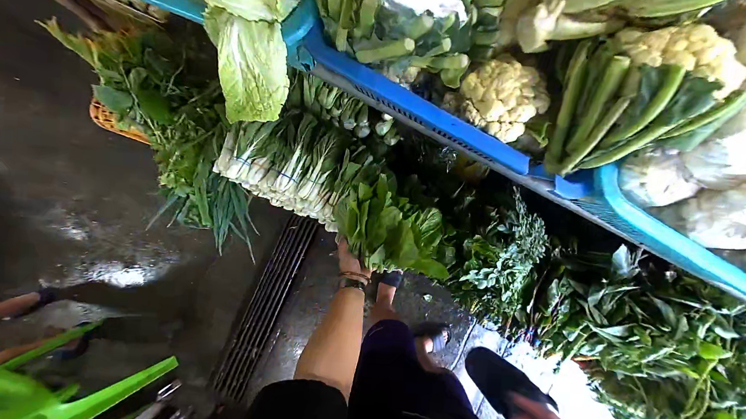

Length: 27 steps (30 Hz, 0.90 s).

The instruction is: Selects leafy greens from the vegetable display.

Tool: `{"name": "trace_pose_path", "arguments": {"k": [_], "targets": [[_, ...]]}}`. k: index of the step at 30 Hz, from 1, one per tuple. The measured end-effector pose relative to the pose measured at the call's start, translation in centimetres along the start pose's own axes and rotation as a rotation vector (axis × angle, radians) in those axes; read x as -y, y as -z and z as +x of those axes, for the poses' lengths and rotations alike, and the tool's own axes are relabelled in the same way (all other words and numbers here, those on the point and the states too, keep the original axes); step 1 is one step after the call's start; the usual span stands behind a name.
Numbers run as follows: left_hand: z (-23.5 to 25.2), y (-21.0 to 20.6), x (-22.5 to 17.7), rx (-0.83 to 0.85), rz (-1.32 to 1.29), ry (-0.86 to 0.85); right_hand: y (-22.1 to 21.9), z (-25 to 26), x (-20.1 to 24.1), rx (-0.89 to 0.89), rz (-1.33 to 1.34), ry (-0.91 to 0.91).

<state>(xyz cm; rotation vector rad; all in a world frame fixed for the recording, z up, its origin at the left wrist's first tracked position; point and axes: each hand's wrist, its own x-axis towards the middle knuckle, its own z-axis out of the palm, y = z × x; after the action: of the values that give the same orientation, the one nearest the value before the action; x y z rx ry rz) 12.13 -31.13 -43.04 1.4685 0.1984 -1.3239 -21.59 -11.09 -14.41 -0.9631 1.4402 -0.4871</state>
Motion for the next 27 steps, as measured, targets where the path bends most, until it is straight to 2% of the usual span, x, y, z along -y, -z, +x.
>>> {"name": "trace_pose_path", "arguments": {"k": [4, 8, 12, 13, 17, 22, 27], "targets": [[0.2, -0.4, 0.0, -0.059, 0.048, 0.020, -6.6, 8.7, 1.1, 0.216, -0.009, -0.010], [0.3, 0.0, -0.1, -0.081, 0.143, 0.025, -11.9, 17.9, 1.8, 0.393, 0.052, -0.171], [-0.2, 0.3, -1.9, -0.105, 0.374, 0.015, -15.8, 25.4, 3.4, 0.512, 0.130, -0.262], [-0.4, 0.5, -2.4, -0.095, 0.387, 0.050, -16.4, 26.8, 3.6, 0.501, 0.154, -0.265], [0.6, 1.0, -2.0, -0.043, 0.176, 0.122, -17.5, 30.8, 2.9, 0.377, 0.256, -0.277], [-0.8, -2.0, -2.6, -0.152, 0.230, 0.111, -15.9, 31.8, 3.8, 0.212, 0.289, -0.327], [-0.6, -4.7, -3.2, -0.215, 0.344, 0.171, -14.6, 34.3, 5.2, 0.134, 0.267, -0.403]]}}
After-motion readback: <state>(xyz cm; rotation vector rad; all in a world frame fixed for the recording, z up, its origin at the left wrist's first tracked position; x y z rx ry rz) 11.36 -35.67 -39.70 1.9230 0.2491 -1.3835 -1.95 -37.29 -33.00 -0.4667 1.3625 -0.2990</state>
